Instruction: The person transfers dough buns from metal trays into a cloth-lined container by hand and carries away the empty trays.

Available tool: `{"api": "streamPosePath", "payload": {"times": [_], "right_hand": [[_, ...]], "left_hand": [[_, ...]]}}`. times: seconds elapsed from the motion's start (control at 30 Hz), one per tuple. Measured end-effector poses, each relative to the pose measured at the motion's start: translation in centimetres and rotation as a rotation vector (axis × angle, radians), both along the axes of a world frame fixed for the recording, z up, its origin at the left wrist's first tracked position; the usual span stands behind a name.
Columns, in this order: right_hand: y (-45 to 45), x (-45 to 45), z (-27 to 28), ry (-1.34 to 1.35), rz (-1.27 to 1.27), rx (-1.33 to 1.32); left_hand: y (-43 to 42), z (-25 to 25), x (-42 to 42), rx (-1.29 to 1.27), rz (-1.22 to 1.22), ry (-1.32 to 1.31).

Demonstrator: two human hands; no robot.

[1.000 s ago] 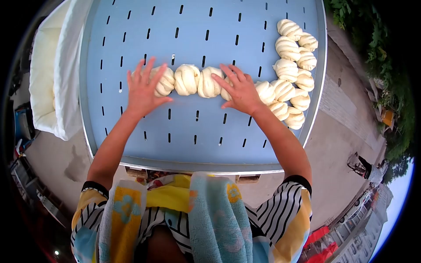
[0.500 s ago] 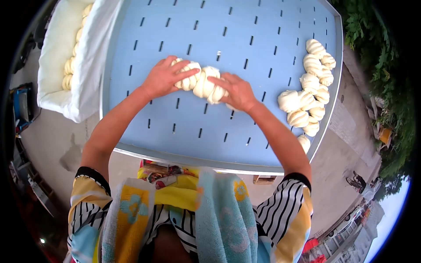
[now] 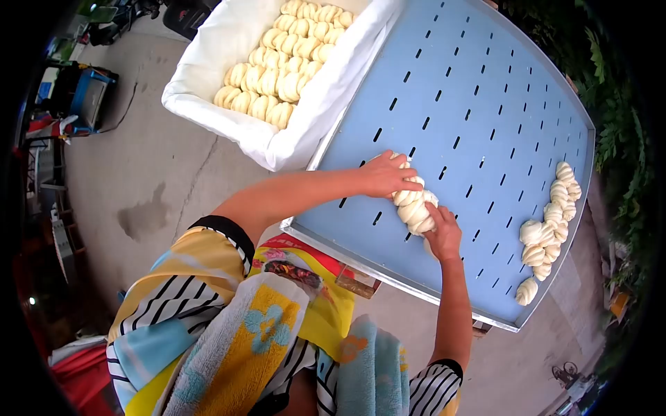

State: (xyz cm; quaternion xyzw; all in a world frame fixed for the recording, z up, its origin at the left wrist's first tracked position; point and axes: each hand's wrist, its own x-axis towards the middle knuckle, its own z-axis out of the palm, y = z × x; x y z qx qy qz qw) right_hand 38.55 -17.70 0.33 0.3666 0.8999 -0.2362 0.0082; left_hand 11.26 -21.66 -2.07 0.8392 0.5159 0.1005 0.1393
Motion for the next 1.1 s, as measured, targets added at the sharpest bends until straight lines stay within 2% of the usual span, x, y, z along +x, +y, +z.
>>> {"api": "streamPosePath", "payload": {"times": [0.07, 0.17, 0.27, 0.4, 0.43, 0.5, 0.57, 0.63, 0.73, 0.87, 0.97, 1.03, 1.07, 1.1], "right_hand": [[-0.5, -0.3, -0.1, 0.085, -0.044, -0.099], [-2.9, -1.4, 4.2, 0.194, -0.146, -0.249], [-4.0, -5.0, 10.6, 0.258, -0.161, -0.319], [-0.7, -16.5, 17.4, 0.253, 0.117, -0.183], [0.3, -20.6, 18.4, 0.266, 0.182, -0.183], [2.3, -29.1, 19.1, 0.179, 0.33, -0.019], [4.9, -37.8, 17.5, 0.121, 0.406, -0.017], [7.3, -46.4, 14.7, 0.0, 0.41, -0.072], [11.2, -54.2, 7.3, -0.045, 0.425, -0.066], [13.5, -57.6, -3.8, -0.22, 0.42, -0.006], [11.7, -57.2, -6.8, -0.288, 0.357, 0.024], [10.1, -56.6, -7.9, -0.257, 0.323, 0.11], [9.9, -56.4, -8.0, -0.308, 0.306, 0.004], [9.8, -56.4, -8.0, -0.331, 0.31, 0.074]], "left_hand": [[0.4, 0.3, -0.5, -0.021, -0.041, -0.008], [-0.3, 3.3, -2.5, -0.047, -0.121, -0.074], [-1.5, 10.1, -6.9, -0.051, -0.123, -0.115], [-2.9, 18.5, -19.3, 0.01, -0.067, -0.098], [-3.3, 19.7, -23.2, 0.046, -0.042, -0.086], [-4.1, 20.5, -30.7, 0.013, 0.102, -0.013], [-4.2, 19.2, -38.0, 0.086, 0.194, 0.058], [-3.4, 16.1, -44.4, 0.018, 0.334, 0.028], [-1.0, 7.4, -50.6, -0.002, 0.433, 0.05], [1.4, -1.7, -52.8, -0.153, 0.505, 0.063], [1.1, -4.7, -52.7, -0.291, 0.497, 0.075], [0.5, -5.0, -52.8, -0.353, 0.493, 0.097], [0.4, -4.7, -52.4, -0.391, 0.495, 0.15], [0.7, -4.3, -51.8, -0.419, 0.498, 0.205]]}}
